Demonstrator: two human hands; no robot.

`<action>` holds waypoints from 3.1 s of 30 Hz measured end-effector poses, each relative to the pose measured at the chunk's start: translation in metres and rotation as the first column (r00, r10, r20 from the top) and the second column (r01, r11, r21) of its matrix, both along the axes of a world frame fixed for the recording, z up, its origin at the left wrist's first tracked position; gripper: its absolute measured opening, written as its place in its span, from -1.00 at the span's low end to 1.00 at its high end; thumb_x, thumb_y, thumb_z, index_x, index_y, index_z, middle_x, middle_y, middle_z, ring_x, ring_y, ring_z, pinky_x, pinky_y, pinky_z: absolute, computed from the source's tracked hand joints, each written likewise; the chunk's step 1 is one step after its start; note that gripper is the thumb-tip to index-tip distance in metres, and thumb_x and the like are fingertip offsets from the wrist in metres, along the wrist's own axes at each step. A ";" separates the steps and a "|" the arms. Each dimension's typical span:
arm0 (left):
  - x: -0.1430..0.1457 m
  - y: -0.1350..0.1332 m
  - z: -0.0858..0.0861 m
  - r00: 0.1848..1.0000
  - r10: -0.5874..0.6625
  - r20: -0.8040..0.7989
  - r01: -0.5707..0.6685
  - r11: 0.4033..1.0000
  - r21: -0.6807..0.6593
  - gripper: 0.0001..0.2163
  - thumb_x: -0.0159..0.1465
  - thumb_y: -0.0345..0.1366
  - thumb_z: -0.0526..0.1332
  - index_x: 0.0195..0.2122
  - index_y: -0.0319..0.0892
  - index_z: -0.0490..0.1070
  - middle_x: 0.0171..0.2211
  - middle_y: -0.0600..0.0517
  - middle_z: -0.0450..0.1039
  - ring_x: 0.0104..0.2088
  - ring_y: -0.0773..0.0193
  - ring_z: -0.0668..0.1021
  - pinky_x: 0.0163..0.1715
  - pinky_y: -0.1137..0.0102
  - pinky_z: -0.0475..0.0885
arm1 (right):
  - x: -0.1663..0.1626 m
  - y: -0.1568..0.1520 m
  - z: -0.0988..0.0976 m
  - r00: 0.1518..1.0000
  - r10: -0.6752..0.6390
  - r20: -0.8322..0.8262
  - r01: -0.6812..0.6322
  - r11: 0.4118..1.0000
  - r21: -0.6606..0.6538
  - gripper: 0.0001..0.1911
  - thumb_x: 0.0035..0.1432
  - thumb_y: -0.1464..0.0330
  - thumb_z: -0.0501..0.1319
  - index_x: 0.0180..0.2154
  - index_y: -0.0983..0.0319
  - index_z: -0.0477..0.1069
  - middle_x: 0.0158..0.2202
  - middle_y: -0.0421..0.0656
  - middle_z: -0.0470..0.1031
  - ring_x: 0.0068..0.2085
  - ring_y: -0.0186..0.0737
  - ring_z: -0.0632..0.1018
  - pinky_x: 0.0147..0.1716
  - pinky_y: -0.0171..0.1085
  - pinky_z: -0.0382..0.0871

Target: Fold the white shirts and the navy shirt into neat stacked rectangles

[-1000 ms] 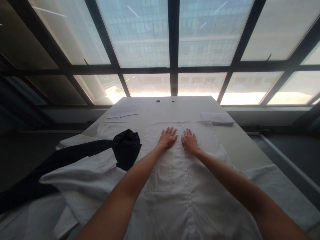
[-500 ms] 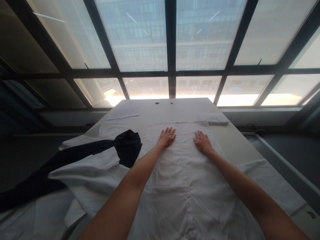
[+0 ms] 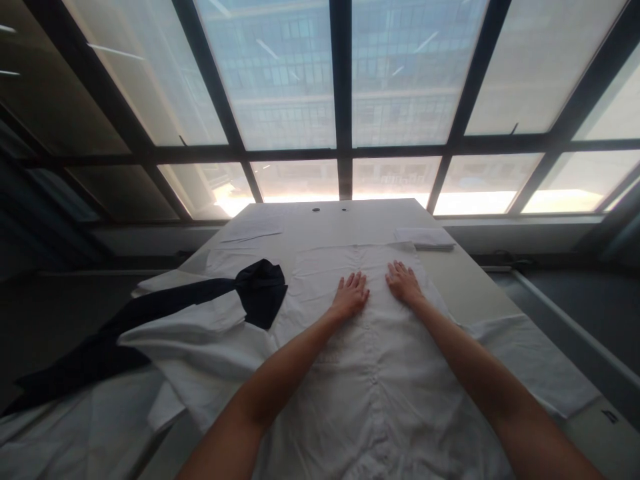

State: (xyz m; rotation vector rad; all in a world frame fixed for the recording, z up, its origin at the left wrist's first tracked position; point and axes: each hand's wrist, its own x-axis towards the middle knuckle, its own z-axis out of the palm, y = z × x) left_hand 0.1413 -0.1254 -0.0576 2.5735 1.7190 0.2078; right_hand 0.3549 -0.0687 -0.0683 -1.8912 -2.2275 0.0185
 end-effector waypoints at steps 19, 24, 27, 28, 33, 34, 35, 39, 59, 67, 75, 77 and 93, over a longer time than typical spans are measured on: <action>-0.065 -0.007 -0.001 0.997 0.061 0.040 -0.062 0.998 0.010 -0.50 0.46 -0.10 -0.09 0.38 -0.12 0.09 0.41 -0.01 0.01 0.40 0.09 0.06 0.35 0.06 -0.02 | 0.000 -0.003 0.001 0.998 0.000 -0.062 0.004 0.999 0.051 -0.46 0.37 0.25 -0.05 0.29 0.32 0.22 0.36 0.04 0.15 0.36 -0.07 0.15 0.31 -0.06 -0.06; -0.065 -0.008 -0.001 0.997 0.067 0.049 -0.067 0.998 0.004 -0.50 0.45 -0.11 -0.08 0.38 -0.10 0.09 0.41 0.00 0.00 0.40 0.10 0.06 0.35 0.07 -0.04 | 0.004 0.000 -0.001 0.996 0.010 -0.088 -0.007 0.999 0.035 -0.48 0.36 0.27 -0.02 0.28 0.31 0.24 0.36 0.03 0.17 0.36 -0.07 0.15 0.32 -0.06 -0.08; -0.065 -0.008 0.000 0.996 0.067 0.051 -0.067 0.998 -0.002 -0.50 0.45 -0.11 -0.08 0.38 -0.11 0.09 0.41 0.00 0.00 0.40 0.10 0.06 0.35 0.07 -0.03 | 0.004 0.000 0.000 0.994 0.013 -0.109 -0.009 0.999 0.035 -0.48 0.36 0.29 0.00 0.27 0.32 0.25 0.36 0.05 0.17 0.36 -0.07 0.15 0.32 -0.05 -0.08; -0.065 -0.008 0.001 0.996 0.067 0.052 -0.067 0.998 -0.002 -0.50 0.45 -0.11 -0.07 0.38 -0.11 0.10 0.41 0.01 0.00 0.40 0.10 0.06 0.35 0.07 -0.04 | 0.004 -0.001 0.001 0.992 0.011 -0.130 -0.006 0.999 0.039 -0.49 0.35 0.30 0.01 0.26 0.33 0.26 0.35 0.07 0.18 0.36 -0.07 0.16 0.32 -0.05 -0.08; -0.065 -0.006 0.004 0.997 0.066 0.048 -0.066 0.998 -0.008 -0.50 0.45 -0.13 -0.08 0.38 -0.13 0.11 0.41 0.00 0.00 0.40 0.10 0.05 0.35 0.08 -0.04 | 0.002 -0.006 0.015 0.927 0.009 -0.376 0.002 1.000 0.031 -0.53 0.24 0.39 0.08 0.16 0.34 0.39 0.27 0.06 0.32 0.30 -0.09 0.28 0.31 -0.07 0.03; -0.065 -0.006 0.004 0.997 0.066 0.047 -0.066 0.998 -0.008 -0.50 0.45 -0.13 -0.08 0.37 -0.13 0.11 0.41 0.00 0.00 0.40 0.09 0.05 0.35 0.08 -0.04 | 0.003 -0.008 0.020 0.913 0.003 -0.408 0.010 1.000 0.028 -0.53 0.23 0.40 0.08 0.15 0.32 0.41 0.24 0.04 0.37 0.27 -0.11 0.34 0.28 -0.11 0.10; -0.065 -0.005 0.005 0.997 0.065 0.046 -0.065 0.998 -0.008 -0.50 0.45 -0.13 -0.08 0.37 -0.14 0.11 0.41 0.00 0.01 0.40 0.09 0.05 0.35 0.08 -0.04 | 0.006 -0.012 0.025 0.904 -0.008 -0.427 0.023 0.999 0.030 -0.52 0.22 0.40 0.07 0.15 0.31 0.42 0.20 0.01 0.42 0.22 -0.14 0.40 0.25 -0.14 0.18; -0.065 -0.003 0.006 0.997 0.058 0.043 -0.058 0.998 -0.005 -0.51 0.45 -0.14 -0.08 0.37 -0.12 0.12 0.41 -0.02 0.01 0.40 0.08 0.06 0.34 0.07 -0.03 | 0.038 -0.042 0.052 0.858 -0.046 -0.511 0.095 0.993 0.071 -0.52 0.24 0.35 0.03 0.13 0.30 0.45 0.04 0.01 0.56 0.00 -0.12 0.57 0.02 -0.18 0.44; -0.067 0.007 0.003 0.999 0.048 0.010 -0.048 0.999 -0.005 -0.52 0.46 -0.14 -0.08 0.36 -0.14 0.11 0.41 -0.05 0.01 0.40 0.05 0.06 0.33 0.05 -0.03 | 0.271 -0.249 -0.006 0.720 -0.691 0.056 0.674 0.716 0.182 -0.72 0.21 0.29 0.15 -0.19 0.34 0.52 -0.24 0.12 0.56 -0.13 0.05 0.51 -0.08 -0.11 0.31; -0.066 0.007 0.002 0.998 0.050 0.026 -0.050 0.999 -0.003 -0.51 0.46 -0.13 -0.09 0.37 -0.14 0.11 0.41 -0.04 0.01 0.40 0.05 0.06 0.33 0.05 -0.04 | 0.266 -0.246 -0.010 0.715 -0.698 0.034 0.680 0.706 0.199 -0.73 0.24 0.43 0.02 -0.26 0.37 0.49 -0.23 0.19 0.48 -0.12 0.08 0.50 -0.12 -0.10 0.31; -0.066 0.006 0.001 0.998 0.044 0.045 -0.044 0.999 -0.002 -0.50 0.44 -0.14 -0.09 0.36 -0.17 0.12 0.40 -0.05 0.02 0.39 0.03 0.07 0.33 0.04 -0.04 | 0.253 -0.238 0.038 0.728 -0.660 -0.189 0.682 0.668 0.297 -0.76 0.21 0.37 0.00 -0.25 0.30 0.42 -0.27 0.12 0.46 -0.19 0.03 0.47 -0.14 -0.12 0.31; -0.066 0.007 0.001 0.998 0.043 0.049 -0.043 0.999 -0.003 -0.50 0.44 -0.15 -0.08 0.36 -0.17 0.12 0.41 -0.05 0.02 0.39 0.02 0.07 0.32 0.03 -0.04 | 0.234 -0.230 0.063 0.760 -0.599 -0.253 0.648 0.668 0.365 -0.78 0.23 0.35 0.00 -0.26 0.26 0.39 -0.27 0.09 0.45 -0.20 0.01 0.46 -0.14 -0.13 0.30; -0.065 0.005 0.002 0.997 0.040 0.061 -0.039 0.999 -0.012 -0.51 0.44 -0.15 -0.07 0.36 -0.15 0.13 0.41 -0.03 0.01 0.39 0.02 0.06 0.33 0.03 -0.04 | 0.035 -0.230 0.074 0.908 0.091 -0.410 0.006 0.974 0.227 -0.73 0.28 0.39 0.07 -0.02 0.13 0.42 -0.05 -0.03 0.49 0.01 -0.01 0.46 0.03 -0.05 0.37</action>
